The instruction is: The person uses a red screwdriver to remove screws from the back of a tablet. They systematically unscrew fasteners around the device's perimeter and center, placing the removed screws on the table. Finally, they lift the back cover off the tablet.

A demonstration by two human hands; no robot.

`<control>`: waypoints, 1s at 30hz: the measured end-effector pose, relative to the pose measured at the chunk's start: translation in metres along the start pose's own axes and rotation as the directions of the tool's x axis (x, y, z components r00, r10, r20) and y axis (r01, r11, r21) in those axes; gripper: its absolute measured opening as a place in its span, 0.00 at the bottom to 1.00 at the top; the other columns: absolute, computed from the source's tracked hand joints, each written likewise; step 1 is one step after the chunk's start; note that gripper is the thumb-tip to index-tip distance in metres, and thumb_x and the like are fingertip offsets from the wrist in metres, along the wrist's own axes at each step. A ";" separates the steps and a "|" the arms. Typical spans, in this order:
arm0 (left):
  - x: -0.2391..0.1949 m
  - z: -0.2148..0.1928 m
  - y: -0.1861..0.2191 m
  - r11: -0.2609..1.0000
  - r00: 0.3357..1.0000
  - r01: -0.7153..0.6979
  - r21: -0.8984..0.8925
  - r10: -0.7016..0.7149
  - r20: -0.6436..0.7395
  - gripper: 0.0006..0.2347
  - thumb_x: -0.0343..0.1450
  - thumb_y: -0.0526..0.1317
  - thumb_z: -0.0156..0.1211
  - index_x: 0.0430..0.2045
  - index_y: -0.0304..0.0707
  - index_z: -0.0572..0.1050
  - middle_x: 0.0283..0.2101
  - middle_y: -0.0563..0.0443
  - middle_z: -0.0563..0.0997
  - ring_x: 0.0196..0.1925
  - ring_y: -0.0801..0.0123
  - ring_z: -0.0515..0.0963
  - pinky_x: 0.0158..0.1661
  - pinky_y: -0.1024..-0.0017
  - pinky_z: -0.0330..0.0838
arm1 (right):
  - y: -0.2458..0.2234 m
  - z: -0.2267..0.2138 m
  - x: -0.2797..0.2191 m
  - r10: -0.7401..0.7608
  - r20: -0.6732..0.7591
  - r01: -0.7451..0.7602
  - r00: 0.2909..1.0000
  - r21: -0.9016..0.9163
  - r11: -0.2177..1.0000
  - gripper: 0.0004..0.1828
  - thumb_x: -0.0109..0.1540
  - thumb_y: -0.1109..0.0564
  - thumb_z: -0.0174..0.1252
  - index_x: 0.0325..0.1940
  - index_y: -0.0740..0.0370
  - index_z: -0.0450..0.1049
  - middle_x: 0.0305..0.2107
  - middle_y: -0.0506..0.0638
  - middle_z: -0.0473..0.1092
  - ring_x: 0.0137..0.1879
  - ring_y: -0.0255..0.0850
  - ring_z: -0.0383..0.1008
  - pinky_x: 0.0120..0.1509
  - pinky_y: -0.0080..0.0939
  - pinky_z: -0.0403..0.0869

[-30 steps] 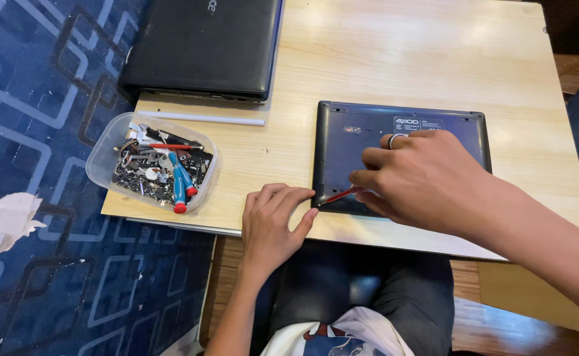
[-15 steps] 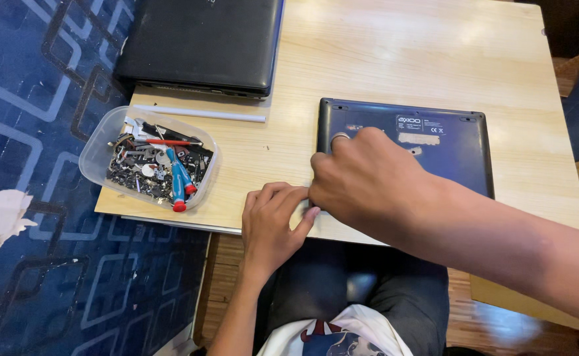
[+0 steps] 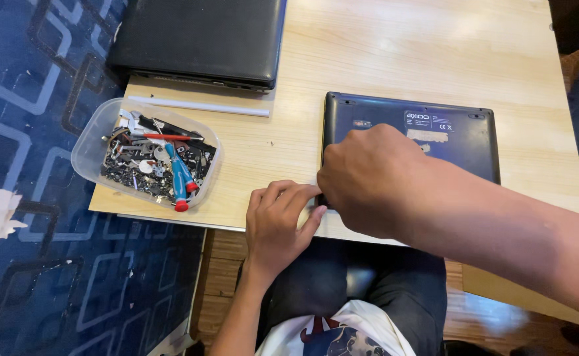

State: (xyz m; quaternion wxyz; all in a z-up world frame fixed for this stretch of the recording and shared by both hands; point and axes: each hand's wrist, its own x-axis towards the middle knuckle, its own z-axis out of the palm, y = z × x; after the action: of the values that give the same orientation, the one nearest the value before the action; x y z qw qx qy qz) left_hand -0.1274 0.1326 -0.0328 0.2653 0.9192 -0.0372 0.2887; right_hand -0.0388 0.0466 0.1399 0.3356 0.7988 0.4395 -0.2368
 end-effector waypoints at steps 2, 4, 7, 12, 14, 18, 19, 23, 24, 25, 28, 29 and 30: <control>0.000 0.000 0.000 1.000 1.000 -0.002 0.004 0.002 0.009 0.08 0.65 0.42 0.62 0.35 0.49 0.75 0.36 0.64 0.79 0.43 0.68 0.75 0.39 0.65 0.62 | -0.002 0.005 0.006 -0.006 0.034 0.006 0.999 -0.013 1.000 0.11 0.60 0.58 0.48 0.31 0.45 0.76 0.33 0.43 0.73 0.43 0.49 0.75 0.34 0.46 0.73; 0.001 -0.001 0.000 1.000 1.000 -0.011 0.006 0.011 0.017 0.07 0.65 0.42 0.63 0.33 0.48 0.74 0.36 0.65 0.79 0.43 0.68 0.75 0.39 0.65 0.61 | -0.002 0.014 0.012 -0.005 0.064 0.007 0.998 -0.023 1.000 0.09 0.59 0.59 0.51 0.31 0.45 0.75 0.33 0.41 0.73 0.43 0.47 0.75 0.34 0.46 0.73; 0.001 0.000 -0.001 1.000 1.000 0.001 0.011 -0.001 -0.001 0.07 0.65 0.43 0.63 0.31 0.46 0.74 0.35 0.60 0.78 0.42 0.67 0.75 0.39 0.65 0.62 | 0.003 0.028 0.016 -0.108 -0.130 0.093 0.986 -0.114 0.989 0.15 0.60 0.60 0.48 0.22 0.44 0.71 0.25 0.41 0.72 0.33 0.47 0.75 0.27 0.41 0.67; 0.000 -0.002 -0.002 0.997 0.998 -0.052 0.058 0.054 -0.026 0.07 0.61 0.38 0.63 0.28 0.41 0.74 0.33 0.57 0.79 0.42 0.65 0.75 0.38 0.65 0.63 | 0.002 0.031 0.011 -0.295 -0.385 0.233 0.874 -0.202 0.951 0.16 0.59 0.63 0.50 0.21 0.43 0.70 0.22 0.41 0.69 0.26 0.49 0.74 0.19 0.46 0.61; -0.001 -0.002 -0.002 0.998 0.998 -0.053 0.044 0.054 -0.033 0.07 0.60 0.38 0.63 0.28 0.42 0.75 0.35 0.58 0.79 0.43 0.65 0.75 0.38 0.64 0.63 | 0.003 0.031 0.012 -0.331 -0.400 0.254 0.855 -0.234 0.938 0.13 0.59 0.63 0.51 0.29 0.42 0.72 0.23 0.42 0.70 0.25 0.50 0.75 0.17 0.47 0.62; 0.001 -0.003 -0.001 0.997 0.997 -0.058 0.042 0.060 -0.040 0.04 0.63 0.39 0.60 0.27 0.42 0.74 0.31 0.56 0.78 0.42 0.65 0.75 0.37 0.64 0.62 | -0.005 0.043 0.013 -0.278 -0.485 0.135 0.830 -0.309 0.942 0.12 0.59 0.64 0.51 0.28 0.47 0.72 0.21 0.46 0.70 0.21 0.46 0.72 0.18 0.42 0.62; 0.000 -0.003 -0.001 0.998 0.998 -0.057 0.041 0.059 -0.037 0.04 0.63 0.39 0.60 0.27 0.42 0.74 0.31 0.56 0.78 0.42 0.65 0.75 0.37 0.64 0.62 | -0.010 0.030 0.008 -0.278 -0.483 0.137 0.830 -0.306 0.942 0.12 0.59 0.64 0.51 0.28 0.47 0.72 0.21 0.46 0.70 0.21 0.46 0.72 0.18 0.42 0.62; -0.002 0.000 -0.002 0.997 0.999 -0.048 0.056 0.049 -0.012 0.09 0.61 0.38 0.61 0.32 0.44 0.74 0.35 0.59 0.79 0.43 0.66 0.75 0.39 0.65 0.62 | -0.016 0.017 0.012 -0.132 -0.062 0.116 0.989 -0.211 0.971 0.17 0.60 0.63 0.47 0.25 0.42 0.73 0.27 0.43 0.73 0.35 0.45 0.74 0.29 0.40 0.64; -0.002 0.001 -0.003 0.997 0.998 -0.044 0.060 0.046 -0.031 0.07 0.61 0.38 0.63 0.29 0.42 0.75 0.34 0.58 0.78 0.43 0.66 0.75 0.38 0.65 0.62 | -0.014 0.023 0.019 -0.152 -0.143 0.115 0.978 -0.239 0.964 0.18 0.58 0.65 0.49 0.21 0.41 0.71 0.25 0.41 0.73 0.32 0.43 0.74 0.27 0.39 0.61; -0.002 0.001 -0.003 0.997 0.998 -0.044 0.059 0.046 -0.031 0.07 0.61 0.38 0.63 0.29 0.42 0.75 0.34 0.58 0.78 0.43 0.66 0.75 0.38 0.65 0.62 | -0.012 0.025 0.018 -0.152 -0.142 0.116 0.978 -0.239 0.964 0.18 0.58 0.65 0.49 0.21 0.41 0.71 0.25 0.41 0.73 0.32 0.43 0.74 0.27 0.39 0.61; -0.003 0.001 -0.003 0.996 0.995 -0.069 0.065 0.073 -0.062 0.09 0.60 0.38 0.68 0.27 0.39 0.74 0.33 0.54 0.78 0.41 0.63 0.75 0.37 0.64 0.63 | -0.009 0.033 0.019 -0.279 -0.376 0.189 0.884 -0.257 0.948 0.19 0.54 0.66 0.55 0.14 0.43 0.66 0.19 0.43 0.71 0.25 0.46 0.73 0.22 0.41 0.59; -0.002 0.000 -0.002 0.995 0.996 -0.073 0.063 0.076 -0.055 0.08 0.61 0.38 0.67 0.28 0.39 0.74 0.33 0.55 0.78 0.41 0.63 0.74 0.37 0.64 0.63 | -0.009 0.036 0.021 -0.266 -0.417 0.171 0.869 -0.249 0.953 0.17 0.55 0.66 0.54 0.18 0.44 0.68 0.18 0.43 0.71 0.24 0.44 0.72 0.21 0.41 0.60; -0.001 -0.001 -0.002 0.995 0.996 -0.077 0.061 0.080 -0.047 0.08 0.62 0.39 0.65 0.28 0.40 0.74 0.34 0.55 0.79 0.40 0.62 0.74 0.37 0.64 0.63 | -0.009 0.040 0.023 -0.252 -0.458 0.154 0.853 -0.241 0.958 0.15 0.56 0.66 0.53 0.21 0.46 0.69 0.18 0.42 0.71 0.23 0.42 0.72 0.20 0.41 0.61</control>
State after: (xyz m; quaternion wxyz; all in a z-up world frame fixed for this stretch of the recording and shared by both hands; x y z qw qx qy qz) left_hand -0.1284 0.1349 -0.0333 0.2274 0.9170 -0.0583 0.3224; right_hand -0.0385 0.0324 0.0950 0.2647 0.7446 0.6125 -0.0196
